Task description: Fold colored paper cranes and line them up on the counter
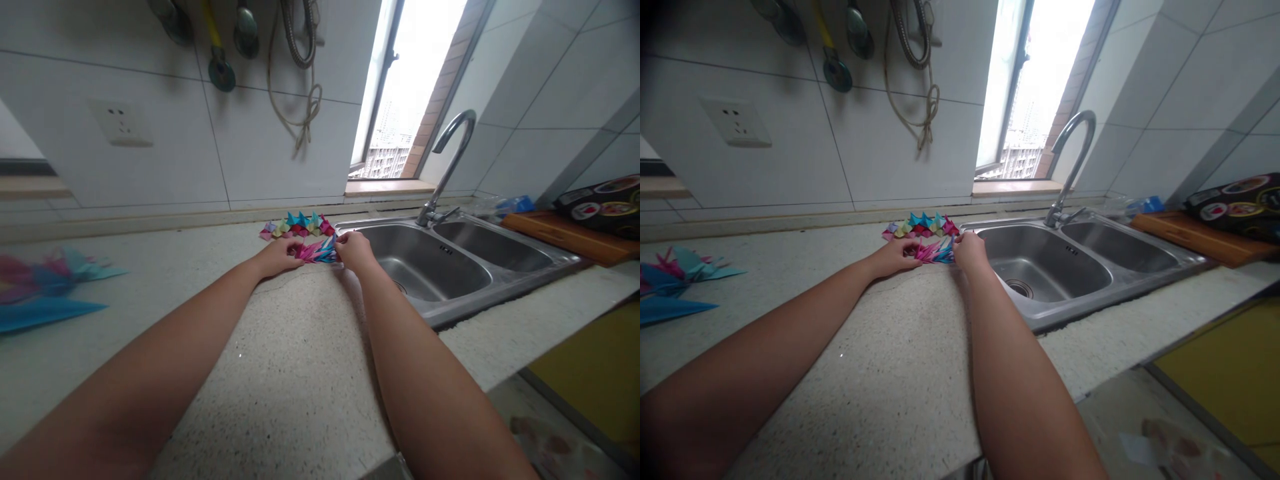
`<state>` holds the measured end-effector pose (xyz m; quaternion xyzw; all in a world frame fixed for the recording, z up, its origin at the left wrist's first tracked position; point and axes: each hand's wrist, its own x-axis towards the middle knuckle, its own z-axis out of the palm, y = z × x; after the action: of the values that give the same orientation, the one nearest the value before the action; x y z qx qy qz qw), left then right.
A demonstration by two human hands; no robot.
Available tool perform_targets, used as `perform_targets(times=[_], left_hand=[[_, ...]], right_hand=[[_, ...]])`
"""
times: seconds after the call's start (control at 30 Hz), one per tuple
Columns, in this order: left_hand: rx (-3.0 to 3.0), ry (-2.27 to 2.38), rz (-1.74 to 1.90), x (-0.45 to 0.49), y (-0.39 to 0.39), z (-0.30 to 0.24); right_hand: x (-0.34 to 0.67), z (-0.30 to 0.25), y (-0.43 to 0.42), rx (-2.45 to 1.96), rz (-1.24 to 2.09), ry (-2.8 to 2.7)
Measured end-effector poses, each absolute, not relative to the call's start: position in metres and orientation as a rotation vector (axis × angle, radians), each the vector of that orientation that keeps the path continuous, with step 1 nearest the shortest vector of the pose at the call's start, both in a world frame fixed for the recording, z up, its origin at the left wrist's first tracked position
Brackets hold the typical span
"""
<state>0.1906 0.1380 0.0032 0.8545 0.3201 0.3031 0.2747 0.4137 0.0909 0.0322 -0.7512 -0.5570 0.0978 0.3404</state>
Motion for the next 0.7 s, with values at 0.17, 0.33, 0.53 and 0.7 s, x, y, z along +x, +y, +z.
perform_targets(times=[0.17,0.33,0.53,0.7], left_hand=[[2.347,0.900,0.810,0.193,0.141,0.000],[2.358,0.933,0.800,0.192,0.141,-0.001],[2.316,0.928,0.812,0.191,0.140,-0.001],[2.285,0.958,0.845,0.190,0.138,-0.001]], right_hand=[[0.413,0.033,0.090,-1.971,0.269,-1.438],[0.413,0.034,0.088,-1.957,0.243,-1.475],[0.415,0.042,0.082,-1.941,0.156,-1.471],[0.434,0.049,0.078,-1.871,0.035,-1.244]])
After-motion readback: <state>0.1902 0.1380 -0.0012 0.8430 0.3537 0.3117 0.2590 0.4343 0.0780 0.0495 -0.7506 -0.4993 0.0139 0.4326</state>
